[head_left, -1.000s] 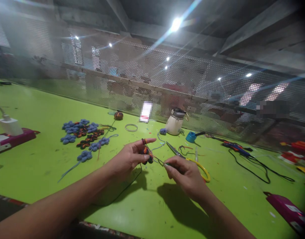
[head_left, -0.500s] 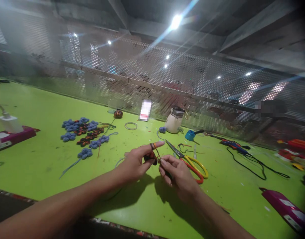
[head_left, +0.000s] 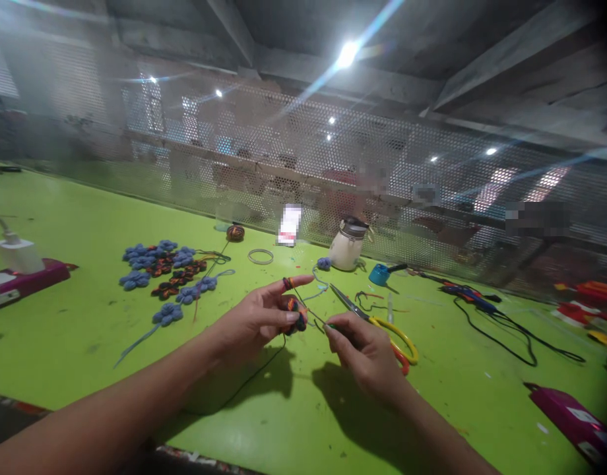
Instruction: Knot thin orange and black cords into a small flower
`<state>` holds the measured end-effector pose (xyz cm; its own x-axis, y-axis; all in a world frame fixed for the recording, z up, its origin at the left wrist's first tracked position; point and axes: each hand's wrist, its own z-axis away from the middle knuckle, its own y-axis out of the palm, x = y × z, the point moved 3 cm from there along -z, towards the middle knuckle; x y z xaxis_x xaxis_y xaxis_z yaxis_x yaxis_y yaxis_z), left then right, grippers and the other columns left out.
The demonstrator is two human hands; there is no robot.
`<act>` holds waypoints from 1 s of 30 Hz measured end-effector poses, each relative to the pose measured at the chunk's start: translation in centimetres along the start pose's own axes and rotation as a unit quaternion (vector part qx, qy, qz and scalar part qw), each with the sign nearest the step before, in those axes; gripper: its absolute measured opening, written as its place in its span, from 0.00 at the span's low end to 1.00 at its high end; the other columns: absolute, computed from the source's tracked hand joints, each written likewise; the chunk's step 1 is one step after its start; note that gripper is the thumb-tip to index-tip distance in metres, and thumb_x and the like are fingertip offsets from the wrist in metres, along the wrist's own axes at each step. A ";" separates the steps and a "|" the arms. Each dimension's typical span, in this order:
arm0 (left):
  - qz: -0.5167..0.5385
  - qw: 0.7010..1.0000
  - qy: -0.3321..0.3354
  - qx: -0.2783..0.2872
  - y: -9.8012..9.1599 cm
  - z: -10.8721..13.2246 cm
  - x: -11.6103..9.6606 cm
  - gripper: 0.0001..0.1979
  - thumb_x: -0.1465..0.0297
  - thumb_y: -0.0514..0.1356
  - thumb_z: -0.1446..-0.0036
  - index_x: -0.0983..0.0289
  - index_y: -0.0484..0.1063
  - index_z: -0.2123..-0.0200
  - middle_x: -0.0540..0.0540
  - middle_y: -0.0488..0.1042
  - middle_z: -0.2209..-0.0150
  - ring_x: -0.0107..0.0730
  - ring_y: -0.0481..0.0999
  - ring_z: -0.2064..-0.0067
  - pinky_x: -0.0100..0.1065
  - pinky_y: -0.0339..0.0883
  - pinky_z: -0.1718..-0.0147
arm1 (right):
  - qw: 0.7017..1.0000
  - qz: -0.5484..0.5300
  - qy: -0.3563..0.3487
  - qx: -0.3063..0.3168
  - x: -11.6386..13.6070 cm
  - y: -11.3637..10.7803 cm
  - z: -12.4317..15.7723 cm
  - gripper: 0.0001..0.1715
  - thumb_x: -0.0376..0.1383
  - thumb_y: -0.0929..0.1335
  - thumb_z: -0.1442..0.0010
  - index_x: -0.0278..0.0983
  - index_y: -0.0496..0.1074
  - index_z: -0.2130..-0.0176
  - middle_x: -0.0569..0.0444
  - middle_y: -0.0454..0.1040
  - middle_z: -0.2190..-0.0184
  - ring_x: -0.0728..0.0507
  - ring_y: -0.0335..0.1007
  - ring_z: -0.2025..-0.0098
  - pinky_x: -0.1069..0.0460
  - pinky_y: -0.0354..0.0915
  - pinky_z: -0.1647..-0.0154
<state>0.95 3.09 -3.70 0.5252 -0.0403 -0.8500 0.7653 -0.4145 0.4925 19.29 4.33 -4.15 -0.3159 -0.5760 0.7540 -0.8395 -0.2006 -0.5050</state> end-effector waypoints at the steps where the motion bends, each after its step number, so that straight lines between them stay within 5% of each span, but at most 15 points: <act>1: 0.009 1.000 -0.001 0.001 0.0 0.0 0.0 0.29 0.80 0.62 0.52 0.61 0.66 0.45 0.53 0.72 0.69 0.27 0.69 0.67 0.31 0.57 0.64 | 1.000 0.018 -0.016 -0.002 0.2 -0.3 0.0 0.08 0.38 0.65 0.40 0.35 0.70 0.66 0.57 0.65 0.78 0.50 0.58 0.79 0.54 0.56 0.78; 4: 0.013 1.000 0.001 -0.009 -0.1 -0.1 0.1 0.25 0.80 0.62 0.52 0.62 0.70 0.49 0.52 0.71 0.69 0.25 0.68 0.68 0.29 0.56 0.65 | 1.000 0.007 -0.026 0.006 0.7 -0.6 0.0 0.08 0.38 0.66 0.41 0.35 0.71 0.67 0.57 0.65 0.78 0.50 0.59 0.77 0.54 0.56 0.76; 10: -0.156 0.988 -0.012 -0.009 0.1 -0.5 0.6 0.23 0.78 0.60 0.52 0.63 0.72 0.51 0.51 0.70 0.71 0.28 0.66 0.69 0.32 0.56 0.65 | 0.968 -0.204 0.116 0.084 0.1 0.8 0.1 0.13 0.43 0.67 0.43 0.35 0.67 0.68 0.62 0.60 0.84 0.54 0.50 0.85 0.57 0.49 0.85; 14: -0.285 0.958 0.021 0.023 0.4 -0.6 0.9 0.29 0.77 0.58 0.51 0.60 0.64 0.43 0.49 0.66 0.73 0.29 0.64 0.70 0.34 0.57 0.66 | 0.953 -0.231 0.179 0.080 -0.3 1.3 0.0 0.16 0.45 0.69 0.46 0.34 0.66 0.70 0.63 0.62 0.84 0.55 0.50 0.86 0.58 0.46 0.86; 18: -0.404 0.911 0.085 0.009 0.7 -0.5 1.3 0.24 0.77 0.55 0.47 0.57 0.68 0.46 0.50 0.66 0.70 0.30 0.63 0.67 0.36 0.57 0.62 | 0.923 -0.304 0.221 0.075 -0.6 1.9 0.1 0.15 0.43 0.70 0.46 0.35 0.65 0.69 0.61 0.65 0.82 0.56 0.51 0.87 0.59 0.42 0.88; 23: -0.153 0.988 0.021 0.023 0.9 -0.5 1.8 0.27 0.75 0.61 0.49 0.56 0.65 0.45 0.49 0.66 0.71 0.28 0.64 0.68 0.34 0.57 0.64 | 0.898 -0.394 0.189 0.046 -0.4 2.7 0.4 0.14 0.43 0.68 0.42 0.35 0.64 0.68 0.61 0.67 0.80 0.57 0.52 0.87 0.60 0.46 0.87; 30: 0.026 1.000 -0.014 0.010 1.0 0.1 1.4 0.28 0.80 0.62 0.54 0.59 0.69 0.48 0.51 0.69 0.70 0.26 0.68 0.69 0.30 0.58 0.66 | 0.956 -0.272 0.102 0.026 -0.4 2.1 0.4 0.13 0.43 0.66 0.40 0.36 0.64 0.67 0.60 0.65 0.80 0.53 0.56 0.83 0.57 0.54 0.83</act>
<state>2.40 2.55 -4.39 0.5529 -0.0881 -0.8286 0.7294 -0.4297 0.5324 17.83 3.83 -5.73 0.0770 -0.2087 0.9750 -0.8826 -0.4691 -0.0307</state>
